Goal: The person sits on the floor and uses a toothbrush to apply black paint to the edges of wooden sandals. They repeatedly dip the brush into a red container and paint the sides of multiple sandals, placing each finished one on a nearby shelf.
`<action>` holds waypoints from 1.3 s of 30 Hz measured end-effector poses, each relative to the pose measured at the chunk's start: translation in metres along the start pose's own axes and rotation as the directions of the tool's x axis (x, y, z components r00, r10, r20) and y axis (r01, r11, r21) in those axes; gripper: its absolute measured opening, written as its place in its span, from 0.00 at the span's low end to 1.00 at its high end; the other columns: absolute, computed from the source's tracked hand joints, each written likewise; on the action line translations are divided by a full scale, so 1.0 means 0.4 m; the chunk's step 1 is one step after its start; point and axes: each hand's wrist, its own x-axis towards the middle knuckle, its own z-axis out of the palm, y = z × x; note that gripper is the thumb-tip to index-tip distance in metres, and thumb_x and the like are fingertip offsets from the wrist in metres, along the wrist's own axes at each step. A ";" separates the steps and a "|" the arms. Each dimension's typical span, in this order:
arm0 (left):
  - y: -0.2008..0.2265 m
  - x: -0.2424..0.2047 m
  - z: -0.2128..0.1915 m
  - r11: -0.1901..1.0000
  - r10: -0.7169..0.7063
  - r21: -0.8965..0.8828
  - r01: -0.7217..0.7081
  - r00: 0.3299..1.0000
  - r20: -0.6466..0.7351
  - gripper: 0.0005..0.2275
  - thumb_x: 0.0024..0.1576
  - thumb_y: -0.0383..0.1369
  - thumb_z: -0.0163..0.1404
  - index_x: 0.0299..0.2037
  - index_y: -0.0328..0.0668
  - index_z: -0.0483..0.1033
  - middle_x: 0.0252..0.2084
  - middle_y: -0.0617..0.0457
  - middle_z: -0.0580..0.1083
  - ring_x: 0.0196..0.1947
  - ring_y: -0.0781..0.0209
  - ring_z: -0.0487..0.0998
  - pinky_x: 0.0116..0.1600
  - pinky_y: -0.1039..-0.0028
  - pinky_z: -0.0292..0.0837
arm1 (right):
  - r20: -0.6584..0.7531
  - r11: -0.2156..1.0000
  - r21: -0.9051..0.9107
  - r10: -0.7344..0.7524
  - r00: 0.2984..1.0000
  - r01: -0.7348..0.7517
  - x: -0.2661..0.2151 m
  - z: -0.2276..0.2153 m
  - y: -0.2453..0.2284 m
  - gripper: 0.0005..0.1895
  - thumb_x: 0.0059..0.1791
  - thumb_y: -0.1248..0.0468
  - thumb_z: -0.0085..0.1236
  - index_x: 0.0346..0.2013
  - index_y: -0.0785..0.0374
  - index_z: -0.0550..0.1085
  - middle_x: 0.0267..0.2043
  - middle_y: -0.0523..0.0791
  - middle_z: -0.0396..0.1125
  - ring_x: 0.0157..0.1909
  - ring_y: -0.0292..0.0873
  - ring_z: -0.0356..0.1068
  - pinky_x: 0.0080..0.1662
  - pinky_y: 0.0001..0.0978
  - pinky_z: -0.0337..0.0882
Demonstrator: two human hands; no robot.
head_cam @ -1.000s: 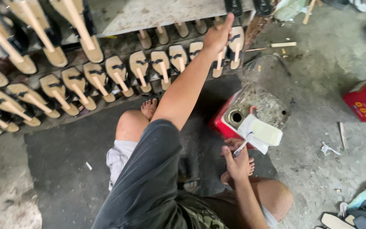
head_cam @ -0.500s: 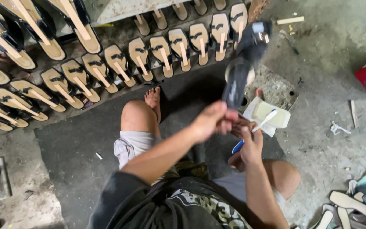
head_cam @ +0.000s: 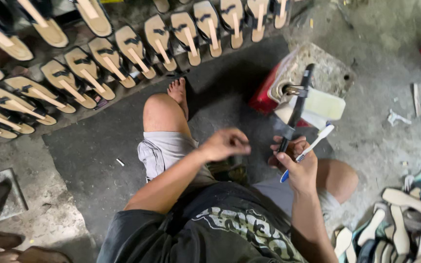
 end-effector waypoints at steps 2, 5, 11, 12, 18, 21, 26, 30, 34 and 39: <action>0.040 -0.006 -0.035 0.952 0.102 -0.279 -0.128 0.989 -0.107 0.22 0.61 0.38 0.63 0.56 0.28 0.73 0.42 0.55 0.75 0.43 0.65 0.76 0.49 0.75 0.73 | 0.080 0.992 -0.103 -0.064 0.995 0.072 -0.021 -0.016 0.002 0.25 0.42 0.73 0.70 0.38 0.60 0.59 0.43 0.45 0.64 0.56 0.48 0.73 0.49 0.43 0.78; 0.107 -0.009 -0.059 0.829 0.296 -0.478 -0.290 0.953 -0.065 0.32 0.61 0.48 0.57 0.68 0.39 0.58 0.57 0.59 0.71 0.55 0.70 0.72 0.57 0.79 0.69 | 0.169 0.973 -0.229 0.001 0.986 0.038 -0.053 -0.030 0.029 0.26 0.40 0.72 0.71 0.33 0.58 0.58 0.43 0.42 0.66 0.51 0.39 0.72 0.48 0.31 0.71; 0.127 -0.009 -0.078 0.878 0.120 -0.476 -0.038 0.983 0.142 0.39 0.61 0.60 0.47 0.76 0.43 0.56 0.56 0.56 0.69 0.36 0.72 0.60 0.36 0.81 0.54 | 0.185 0.907 -0.417 0.019 0.983 0.061 -0.091 -0.030 0.079 0.30 0.39 0.69 0.78 0.35 0.57 0.58 0.36 0.39 0.55 0.39 0.33 0.53 0.41 0.26 0.61; 0.110 -0.011 -0.075 0.878 0.076 -0.478 0.005 0.986 0.149 0.39 0.62 0.61 0.46 0.78 0.45 0.57 0.50 0.56 0.66 0.35 0.71 0.59 0.37 0.81 0.53 | 0.196 0.908 -0.413 0.009 0.981 0.074 -0.098 -0.034 0.081 0.29 0.39 0.67 0.77 0.36 0.58 0.59 0.38 0.39 0.56 0.39 0.32 0.54 0.41 0.26 0.62; -0.018 -0.059 -0.032 0.690 -0.145 -0.698 0.194 0.981 0.129 0.34 0.60 0.56 0.48 0.73 0.52 0.53 0.52 0.57 0.68 0.39 0.67 0.65 0.41 0.75 0.64 | 0.184 0.614 -0.748 -0.171 0.968 0.251 -0.045 -0.106 0.060 0.16 0.54 0.58 0.53 0.48 0.65 0.62 0.42 0.52 0.66 0.40 0.46 0.67 0.44 0.37 0.69; -0.048 -0.095 -0.005 0.643 -0.183 -0.752 0.147 0.982 0.036 0.34 0.58 0.49 0.52 0.70 0.46 0.52 0.55 0.53 0.69 0.47 0.62 0.70 0.49 0.69 0.70 | -0.073 0.468 -0.884 -0.170 0.983 0.015 0.042 -0.187 0.019 0.20 0.58 0.57 0.50 0.53 0.69 0.56 0.38 0.61 0.68 0.39 0.67 0.72 0.39 0.54 0.70; -0.028 -0.115 0.019 0.862 0.065 -0.481 -0.160 0.976 -0.207 0.32 0.60 0.36 0.59 0.69 0.33 0.53 0.61 0.45 0.69 0.62 0.57 0.71 0.66 0.66 0.67 | -0.120 0.143 -0.985 -0.196 0.973 -0.093 0.182 -0.269 -0.060 0.17 0.59 0.56 0.52 0.53 0.65 0.63 0.40 0.63 0.72 0.43 0.71 0.71 0.43 0.61 0.68; 0.021 -0.120 0.028 0.915 0.081 -0.370 -0.160 0.972 -0.219 0.33 0.55 0.28 0.63 0.65 0.34 0.52 0.58 0.43 0.69 0.58 0.56 0.74 0.61 0.66 0.73 | -0.149 0.096 -0.986 -0.162 0.975 -0.135 0.257 -0.284 -0.076 0.20 0.59 0.55 0.50 0.52 0.69 0.60 0.40 0.63 0.71 0.44 0.70 0.71 0.46 0.62 0.66; 0.063 -0.114 0.037 0.925 0.111 -0.330 -0.187 0.965 -0.237 0.36 0.52 0.25 0.65 0.66 0.35 0.51 0.60 0.43 0.67 0.62 0.56 0.72 0.66 0.67 0.72 | -0.116 -0.020 -0.992 -0.161 0.980 -0.121 0.287 -0.286 -0.070 0.15 0.60 0.57 0.50 0.51 0.66 0.64 0.42 0.60 0.73 0.46 0.67 0.71 0.47 0.61 0.66; 0.087 -0.106 0.043 0.973 0.164 -0.113 -0.202 0.946 -0.279 0.40 0.49 0.28 0.69 0.67 0.35 0.53 0.62 0.41 0.68 0.64 0.54 0.72 0.69 0.65 0.69 | -0.074 -0.091 -0.991 -0.256 0.964 -0.100 0.283 -0.269 -0.084 0.10 0.54 0.60 0.54 0.50 0.56 0.71 0.44 0.54 0.74 0.45 0.62 0.73 0.44 0.58 0.67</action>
